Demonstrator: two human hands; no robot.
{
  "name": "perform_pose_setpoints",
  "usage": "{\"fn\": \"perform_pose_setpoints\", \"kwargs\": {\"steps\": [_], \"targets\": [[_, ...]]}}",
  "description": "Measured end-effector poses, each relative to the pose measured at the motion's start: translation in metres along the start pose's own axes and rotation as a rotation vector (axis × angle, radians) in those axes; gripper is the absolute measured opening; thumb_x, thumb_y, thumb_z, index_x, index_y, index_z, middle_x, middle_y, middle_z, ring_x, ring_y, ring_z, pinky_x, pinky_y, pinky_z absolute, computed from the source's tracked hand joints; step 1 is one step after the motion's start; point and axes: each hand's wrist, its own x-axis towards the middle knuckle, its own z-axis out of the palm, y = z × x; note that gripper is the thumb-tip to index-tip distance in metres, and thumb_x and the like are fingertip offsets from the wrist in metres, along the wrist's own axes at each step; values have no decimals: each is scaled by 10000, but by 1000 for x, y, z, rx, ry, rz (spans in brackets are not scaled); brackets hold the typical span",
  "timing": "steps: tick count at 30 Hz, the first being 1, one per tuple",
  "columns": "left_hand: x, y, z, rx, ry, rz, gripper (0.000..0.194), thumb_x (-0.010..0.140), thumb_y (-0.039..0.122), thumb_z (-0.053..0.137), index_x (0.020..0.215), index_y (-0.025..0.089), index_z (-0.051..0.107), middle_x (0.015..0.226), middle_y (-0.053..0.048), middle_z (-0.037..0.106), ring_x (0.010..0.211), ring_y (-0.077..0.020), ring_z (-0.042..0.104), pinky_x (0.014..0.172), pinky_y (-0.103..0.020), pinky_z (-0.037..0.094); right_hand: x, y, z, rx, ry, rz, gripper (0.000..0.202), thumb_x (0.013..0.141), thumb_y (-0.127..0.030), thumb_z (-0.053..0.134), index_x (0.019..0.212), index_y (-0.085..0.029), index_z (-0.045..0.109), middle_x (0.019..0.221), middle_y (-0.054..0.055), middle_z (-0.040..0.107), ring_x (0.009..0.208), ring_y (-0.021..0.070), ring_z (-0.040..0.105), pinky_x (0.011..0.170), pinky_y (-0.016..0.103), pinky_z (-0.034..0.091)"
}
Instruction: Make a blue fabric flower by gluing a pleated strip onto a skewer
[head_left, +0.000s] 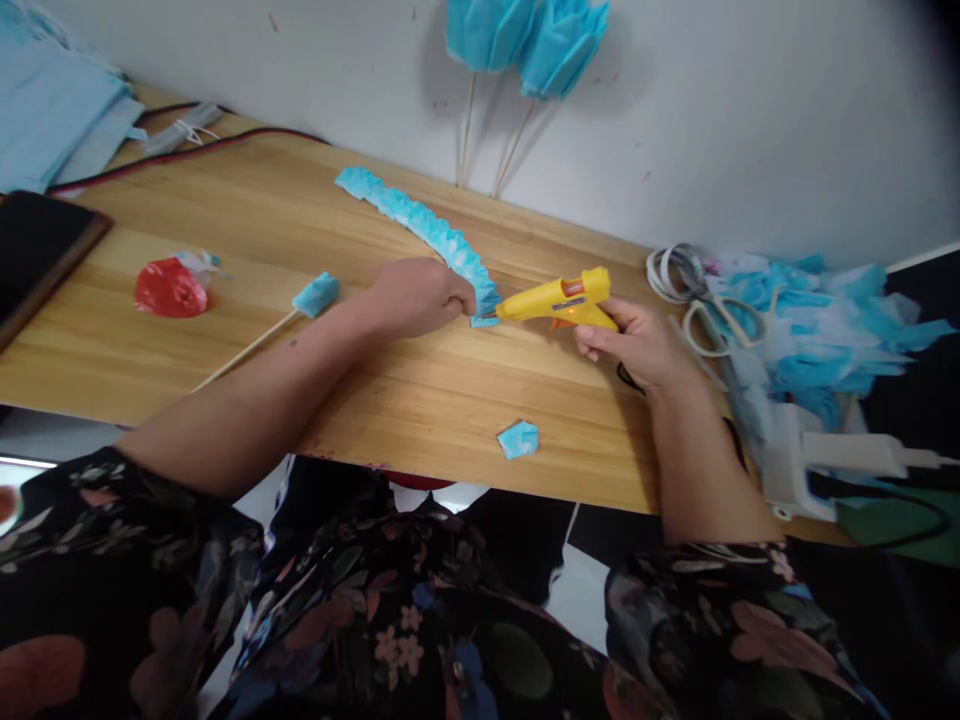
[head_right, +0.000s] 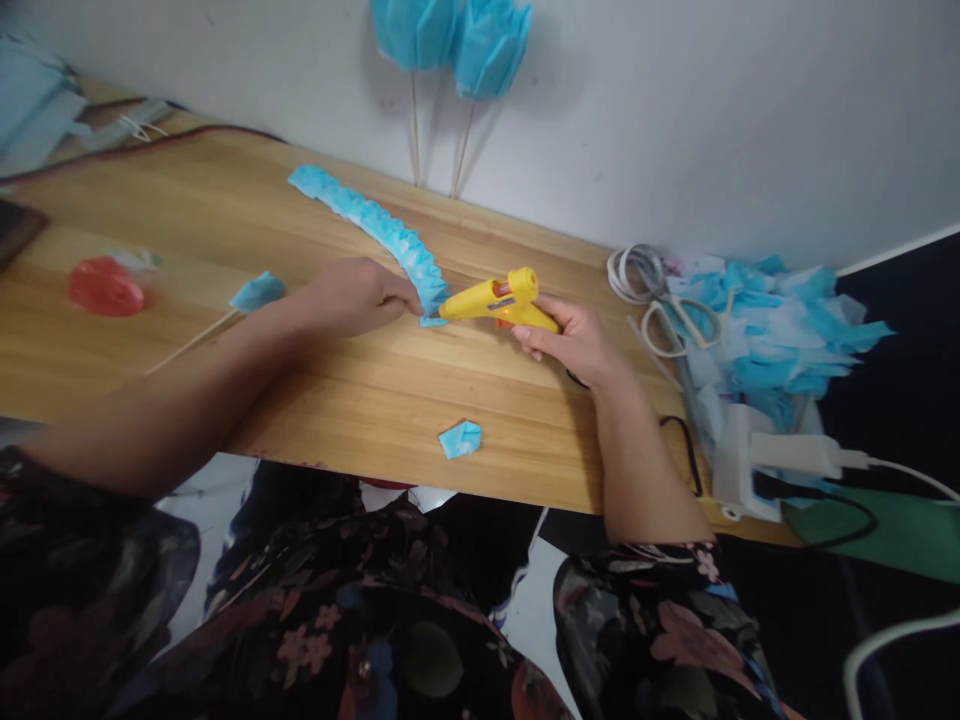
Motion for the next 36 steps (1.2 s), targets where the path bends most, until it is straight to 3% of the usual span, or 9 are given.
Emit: {"fn": "perform_pose_setpoints", "kwargs": {"steps": [4, 18, 22, 36], "targets": [[0, -1, 0, -5, 18, 13, 412, 927, 170, 467, 1107, 273, 823, 1151, -12, 812, 1023, -221, 731, 829, -310, 495, 0, 0, 0, -26, -36, -8, 320, 719, -443, 874, 926, -223, 766, 621, -30, 604, 512, 98, 478, 492, 254, 389], [0, -2, 1, 4, 22, 28, 424, 912, 184, 458, 1108, 268, 825, 1145, -6, 811, 1016, -206, 725, 833, -282, 508, 0, -2, -2, 14, 35, 24, 361, 667, -497, 907, 880, -253, 748, 626, -26, 594, 517, 109, 473, 476, 269, 418], [1, -2, 2, 6, 17, 4, 417, 919, 186, 466, 1111, 283, 823, 1152, -3, 809, 1027, -214, 726, 859, -295, 508, 0, 0, -3, -17, -13, 13, 332, 705, -475, 882, 895, -241, 745, 645, -19, 602, 534, 113, 484, 492, 272, 413], [0, -2, 2, -7, 38, 29, 406, 913, 176, 470, 1080, 275, 826, 1132, -6, 815, 1007, -210, 725, 844, -291, 517, -4, 2, -20, 9, 7, 21, 294, 780, -442, 867, 867, -214, 703, 673, -12, 604, 570, 97, 460, 540, 273, 376]]}}
